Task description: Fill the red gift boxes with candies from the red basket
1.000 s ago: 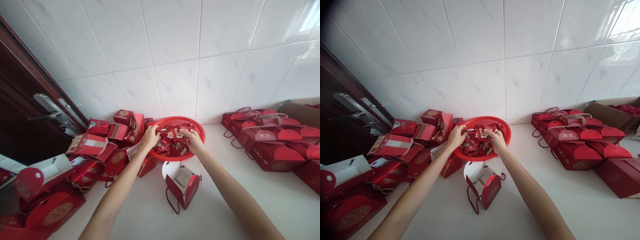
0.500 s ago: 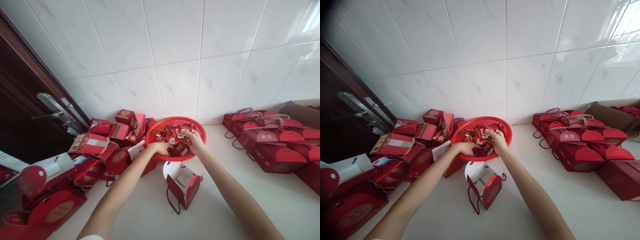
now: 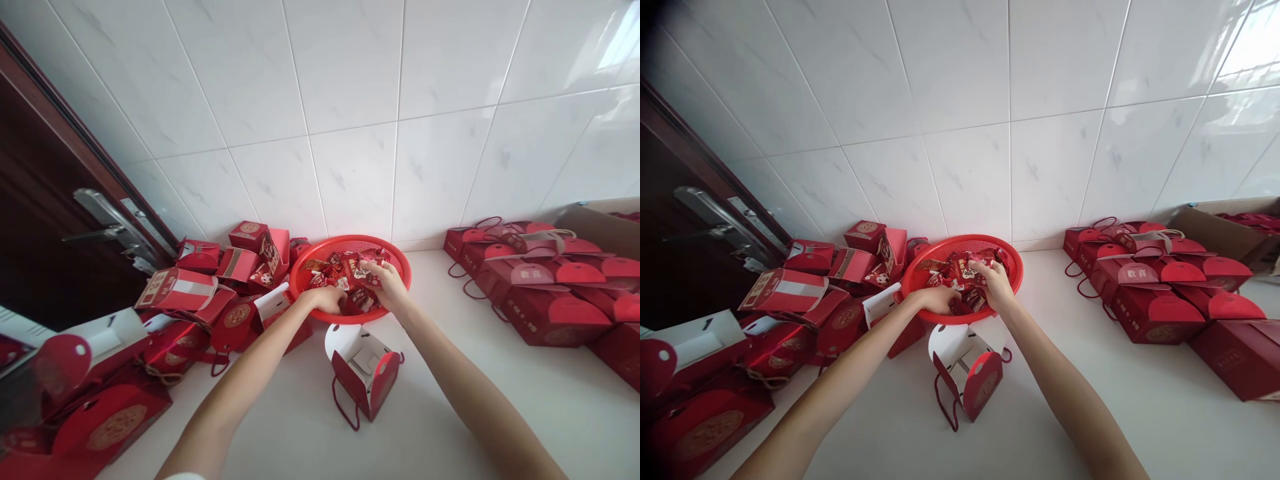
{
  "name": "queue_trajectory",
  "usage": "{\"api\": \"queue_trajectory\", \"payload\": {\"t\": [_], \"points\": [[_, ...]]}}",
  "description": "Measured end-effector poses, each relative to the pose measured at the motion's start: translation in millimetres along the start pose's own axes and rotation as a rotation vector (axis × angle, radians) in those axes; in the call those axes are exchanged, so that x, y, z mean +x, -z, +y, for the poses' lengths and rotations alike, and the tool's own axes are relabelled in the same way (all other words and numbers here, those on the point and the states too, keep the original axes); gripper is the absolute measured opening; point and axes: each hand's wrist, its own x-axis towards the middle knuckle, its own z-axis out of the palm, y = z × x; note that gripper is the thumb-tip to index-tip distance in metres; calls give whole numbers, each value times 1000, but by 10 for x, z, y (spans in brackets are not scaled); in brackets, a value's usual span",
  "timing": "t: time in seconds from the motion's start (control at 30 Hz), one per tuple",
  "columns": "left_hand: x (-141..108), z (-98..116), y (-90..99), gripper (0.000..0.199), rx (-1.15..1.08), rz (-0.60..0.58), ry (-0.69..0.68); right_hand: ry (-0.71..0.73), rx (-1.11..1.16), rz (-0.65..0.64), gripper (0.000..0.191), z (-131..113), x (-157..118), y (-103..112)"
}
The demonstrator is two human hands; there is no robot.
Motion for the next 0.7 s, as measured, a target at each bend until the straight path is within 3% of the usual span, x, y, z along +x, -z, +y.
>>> {"api": "queue_trajectory", "payload": {"t": [0.27,0.43,0.7], "points": [[-25,8,23,6,-115,-4,-10,-5,15,10,21,-29,-23,-26],[-74,-70,105,10,-290,45,-27,1,-8,-2,24,-43,-28,-28],[-242,-280,277,30,-644,277,19,-15,-7,17,24,-47,-36,-39]]}}
